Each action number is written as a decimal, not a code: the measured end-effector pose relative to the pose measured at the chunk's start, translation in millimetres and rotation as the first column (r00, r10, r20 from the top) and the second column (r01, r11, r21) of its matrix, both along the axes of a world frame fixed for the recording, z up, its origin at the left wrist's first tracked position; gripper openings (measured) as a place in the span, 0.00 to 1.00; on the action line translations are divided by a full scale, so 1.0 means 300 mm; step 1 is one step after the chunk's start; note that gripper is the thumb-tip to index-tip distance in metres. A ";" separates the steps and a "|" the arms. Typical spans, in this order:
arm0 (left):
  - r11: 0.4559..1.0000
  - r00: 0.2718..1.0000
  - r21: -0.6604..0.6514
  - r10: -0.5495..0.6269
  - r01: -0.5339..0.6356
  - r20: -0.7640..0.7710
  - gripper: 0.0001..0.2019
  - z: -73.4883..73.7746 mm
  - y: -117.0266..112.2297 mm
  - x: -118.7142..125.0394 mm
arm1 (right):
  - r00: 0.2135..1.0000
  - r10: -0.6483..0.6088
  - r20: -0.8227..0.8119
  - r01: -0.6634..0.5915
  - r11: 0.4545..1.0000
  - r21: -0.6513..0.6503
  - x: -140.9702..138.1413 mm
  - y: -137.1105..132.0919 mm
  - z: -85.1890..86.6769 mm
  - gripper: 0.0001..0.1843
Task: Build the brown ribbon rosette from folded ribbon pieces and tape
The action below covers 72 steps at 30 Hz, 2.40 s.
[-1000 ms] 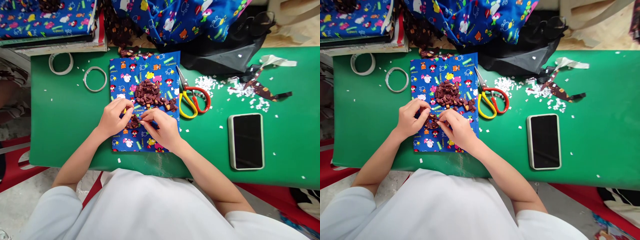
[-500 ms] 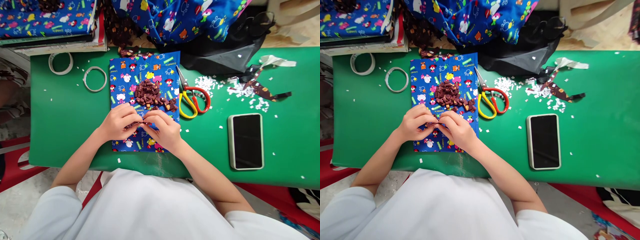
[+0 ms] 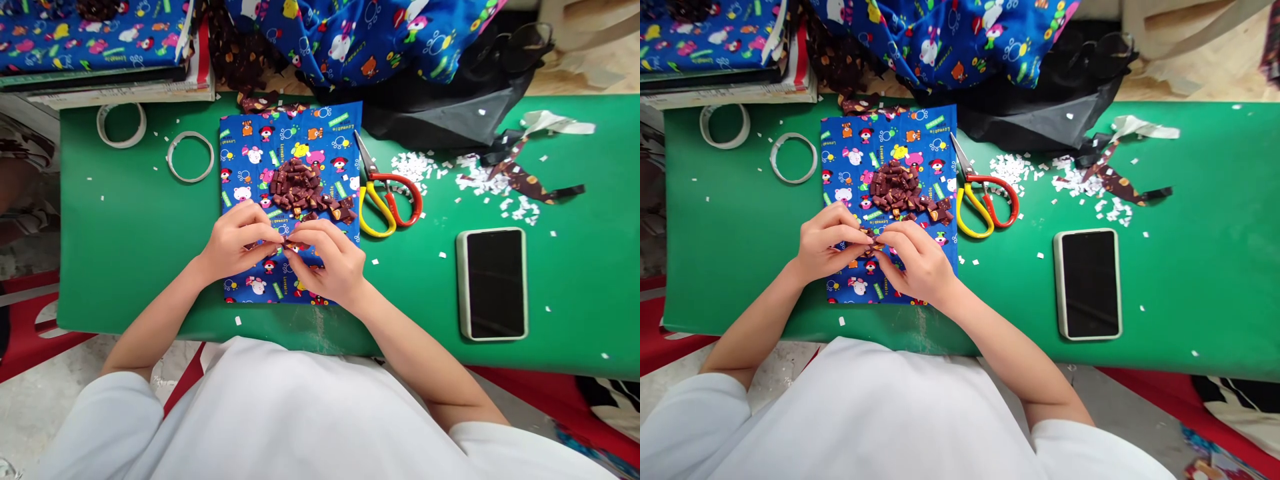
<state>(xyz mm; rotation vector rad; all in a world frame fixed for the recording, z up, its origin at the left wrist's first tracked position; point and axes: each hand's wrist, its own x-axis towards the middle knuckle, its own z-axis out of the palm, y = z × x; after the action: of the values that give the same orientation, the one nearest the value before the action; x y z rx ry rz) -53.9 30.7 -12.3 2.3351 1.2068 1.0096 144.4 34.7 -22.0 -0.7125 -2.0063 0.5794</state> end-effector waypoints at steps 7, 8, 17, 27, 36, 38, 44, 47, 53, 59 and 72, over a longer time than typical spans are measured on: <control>0.999 0.997 0.029 -0.029 0.027 0.068 0.02 0.011 0.001 0.006 | 0.999 -0.041 0.000 0.041 0.995 0.092 -0.002 0.008 0.003 0.10; 0.999 0.998 0.043 -0.034 0.031 0.061 0.03 0.011 0.000 0.007 | 0.999 -0.051 0.010 0.049 0.992 0.113 -0.001 0.010 0.000 0.11; 0.993 0.998 0.114 -0.034 0.040 -0.049 0.05 0.005 -0.004 0.012 | 0.992 -0.090 0.089 0.066 0.969 0.236 -0.004 0.015 -0.021 0.09; 0.983 0.988 0.111 -0.153 0.149 0.023 0.03 -0.035 -0.020 -0.111 | 0.976 -0.051 0.213 0.025 0.992 0.122 -0.017 -0.010 0.002 0.02; 0.975 0.979 0.087 -0.202 0.205 -0.035 0.04 -0.069 -0.015 -0.147 | 0.915 0.019 0.404 -0.076 0.989 0.124 -0.022 -0.024 -0.027 0.09; 0.975 0.978 0.085 -0.204 0.207 -0.035 0.04 -0.068 -0.015 -0.146 | 0.910 0.025 0.413 -0.083 0.989 0.123 -0.022 -0.024 -0.027 0.09; 0.973 0.976 0.092 -0.206 0.212 -0.067 0.05 -0.070 -0.018 -0.141 | 0.909 0.031 0.416 -0.083 0.991 0.107 -0.021 -0.024 -0.028 0.09; 0.975 0.977 0.087 -0.196 0.203 -0.080 0.04 -0.070 -0.018 -0.141 | 0.910 0.034 0.413 -0.083 0.991 0.101 -0.021 -0.025 -0.028 0.09; 0.982 0.980 0.068 -0.169 0.177 -0.105 0.05 -0.071 -0.016 -0.142 | 0.915 0.051 0.401 -0.087 0.994 0.071 -0.017 -0.026 -0.028 0.07; 0.974 0.976 0.106 -0.187 0.199 -0.114 0.04 -0.070 -0.011 -0.137 | 0.906 0.042 0.422 -0.085 0.993 0.085 -0.018 -0.026 -0.026 0.09; 0.968 0.942 0.022 -0.238 0.250 -0.237 0.09 -0.023 -0.021 -0.143 | 0.933 0.078 0.351 -0.085 0.996 0.007 -0.015 -0.024 -0.030 0.08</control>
<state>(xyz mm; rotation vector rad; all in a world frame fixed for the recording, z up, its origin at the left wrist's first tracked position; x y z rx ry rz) -96.7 24.4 -19.1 2.6224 0.9423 0.7073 140.0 27.6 -30.8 -0.7634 -2.3792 0.5031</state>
